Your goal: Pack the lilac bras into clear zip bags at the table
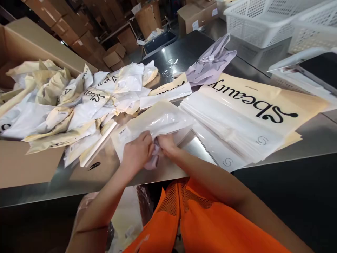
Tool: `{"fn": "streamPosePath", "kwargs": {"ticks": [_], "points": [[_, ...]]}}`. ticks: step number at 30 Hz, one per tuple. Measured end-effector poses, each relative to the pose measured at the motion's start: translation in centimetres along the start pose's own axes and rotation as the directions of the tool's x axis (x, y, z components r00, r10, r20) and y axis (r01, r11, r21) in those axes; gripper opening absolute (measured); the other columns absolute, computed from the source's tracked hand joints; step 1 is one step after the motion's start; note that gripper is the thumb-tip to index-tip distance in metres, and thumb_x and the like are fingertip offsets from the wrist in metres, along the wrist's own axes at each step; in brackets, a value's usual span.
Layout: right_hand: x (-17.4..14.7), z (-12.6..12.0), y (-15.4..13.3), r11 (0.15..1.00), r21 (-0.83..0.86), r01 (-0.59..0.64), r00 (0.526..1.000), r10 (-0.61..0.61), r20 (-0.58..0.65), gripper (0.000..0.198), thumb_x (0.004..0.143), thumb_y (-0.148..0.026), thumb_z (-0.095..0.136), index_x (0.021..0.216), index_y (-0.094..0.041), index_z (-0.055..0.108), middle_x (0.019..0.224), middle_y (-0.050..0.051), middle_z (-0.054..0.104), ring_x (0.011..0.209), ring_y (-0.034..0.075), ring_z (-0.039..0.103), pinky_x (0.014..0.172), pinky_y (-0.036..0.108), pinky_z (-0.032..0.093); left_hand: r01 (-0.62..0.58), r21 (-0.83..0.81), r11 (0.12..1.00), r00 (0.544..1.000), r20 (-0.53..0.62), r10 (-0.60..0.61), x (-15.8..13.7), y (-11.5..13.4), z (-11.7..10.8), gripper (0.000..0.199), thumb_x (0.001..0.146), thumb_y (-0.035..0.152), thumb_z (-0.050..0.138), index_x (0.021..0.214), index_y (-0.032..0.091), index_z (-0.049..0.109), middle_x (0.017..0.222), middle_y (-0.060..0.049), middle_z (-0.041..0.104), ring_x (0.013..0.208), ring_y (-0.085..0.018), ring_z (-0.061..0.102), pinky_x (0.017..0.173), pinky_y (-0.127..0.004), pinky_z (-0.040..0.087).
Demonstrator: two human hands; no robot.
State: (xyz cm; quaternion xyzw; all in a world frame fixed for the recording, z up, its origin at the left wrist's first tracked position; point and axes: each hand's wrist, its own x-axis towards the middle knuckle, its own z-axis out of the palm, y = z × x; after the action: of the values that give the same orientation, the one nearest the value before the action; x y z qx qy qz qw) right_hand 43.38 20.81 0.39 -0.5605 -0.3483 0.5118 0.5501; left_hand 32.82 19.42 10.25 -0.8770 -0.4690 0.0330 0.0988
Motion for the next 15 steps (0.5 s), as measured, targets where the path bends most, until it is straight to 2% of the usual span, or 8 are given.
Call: {"fn": "streamPosePath", "kwargs": {"ticks": [2, 4, 7, 10, 12, 14, 15], "points": [[0.6, -1.1, -0.4, 0.993, 0.062, -0.101, 0.995, 0.101, 0.008, 0.02, 0.079, -0.026, 0.065, 0.096, -0.016, 0.068, 0.089, 0.005, 0.075, 0.079, 0.018, 0.07, 0.071, 0.028, 0.06, 0.129, 0.045, 0.991, 0.991, 0.033, -0.131, 0.5, -2.5, -0.1, 0.025, 0.099, 0.023, 0.042, 0.096, 0.019, 0.066, 0.114, -0.01, 0.069, 0.079, -0.022, 0.068, 0.056, -0.032, 0.044], [0.8, -3.6, -0.8, 0.965, 0.152, -0.214, 0.976, 0.216, 0.006, 0.027, 0.069, -0.021, 0.072, 0.095, -0.016, 0.067, 0.09, 0.006, 0.075, 0.076, 0.019, 0.071, 0.067, 0.029, 0.06, 0.194, 0.06, 0.979, 0.979, 0.048, -0.197, 0.7, -4.4, -0.3, 0.029, 0.1, 0.024, 0.038, 0.096, 0.019, 0.066, 0.11, -0.01, 0.068, 0.078, -0.022, 0.066, 0.057, -0.032, 0.042], [1.0, -7.6, -1.6, 0.907, 0.237, -0.349, 0.935, 0.355, 0.017, 0.033, 0.057, -0.015, 0.075, 0.089, -0.016, 0.067, 0.083, 0.006, 0.074, 0.071, 0.021, 0.069, 0.064, 0.031, 0.059, 0.13, -0.008, 0.992, 0.986, 0.111, -0.128, 0.3, -4.8, -0.5, 0.028, 0.1, 0.024, 0.039, 0.097, 0.019, 0.066, 0.111, -0.008, 0.068, 0.082, -0.021, 0.066, 0.061, -0.032, 0.043], [1.7, -9.5, -2.2, 0.94, 0.057, -0.337, 0.941, 0.337, 0.007, 0.025, 0.057, -0.017, 0.073, 0.082, -0.015, 0.067, 0.077, 0.007, 0.073, 0.067, 0.021, 0.067, 0.06, 0.03, 0.056, -0.013, -0.102, 0.995, 0.987, 0.16, 0.029, -0.1, -2.5, -0.5, 0.023, 0.098, 0.024, 0.044, 0.1, 0.02, 0.067, 0.112, -0.006, 0.068, 0.084, -0.02, 0.067, 0.061, -0.03, 0.044], [2.0, -9.7, -2.5, 0.944, -0.143, -0.299, 0.952, 0.304, 0.019, 0.018, 0.06, -0.018, 0.072, 0.077, -0.015, 0.068, 0.075, 0.007, 0.072, 0.067, 0.021, 0.066, 0.059, 0.028, 0.053, -0.074, -0.116, 0.991, 0.983, 0.156, 0.091, 0.0, -0.9, -0.5, 0.022, 0.095, 0.022, 0.047, 0.1, 0.019, 0.069, 0.117, -0.008, 0.067, 0.087, -0.021, 0.068, 0.061, -0.031, 0.046], [1.7, -9.9, -3.0, 0.898, -0.4, -0.181, 0.962, 0.247, 0.118, 0.013, 0.062, -0.021, 0.073, 0.074, -0.016, 0.07, 0.074, 0.007, 0.072, 0.069, 0.022, 0.065, 0.06, 0.028, 0.051, -0.078, -0.097, 0.992, 0.984, 0.151, 0.092, 0.3, -0.2, -0.5, 0.023, 0.093, 0.019, 0.048, 0.096, 0.017, 0.071, 0.122, -0.012, 0.066, 0.089, -0.023, 0.069, 0.061, -0.032, 0.048], [1.3, -10.2, -3.3, 0.858, -0.509, -0.074, 0.959, 0.202, 0.201, 0.01, 0.065, -0.023, 0.073, 0.073, -0.017, 0.071, 0.075, 0.006, 0.072, 0.071, 0.022, 0.065, 0.06, 0.029, 0.05, -0.059, -0.077, 0.995, 0.985, 0.156, 0.07, 0.5, -0.4, -0.4, 0.024, 0.092, 0.017, 0.047, 0.094, 0.015, 0.072, 0.122, -0.014, 0.066, 0.089, -0.025, 0.07, 0.061, -0.032, 0.049]]}}
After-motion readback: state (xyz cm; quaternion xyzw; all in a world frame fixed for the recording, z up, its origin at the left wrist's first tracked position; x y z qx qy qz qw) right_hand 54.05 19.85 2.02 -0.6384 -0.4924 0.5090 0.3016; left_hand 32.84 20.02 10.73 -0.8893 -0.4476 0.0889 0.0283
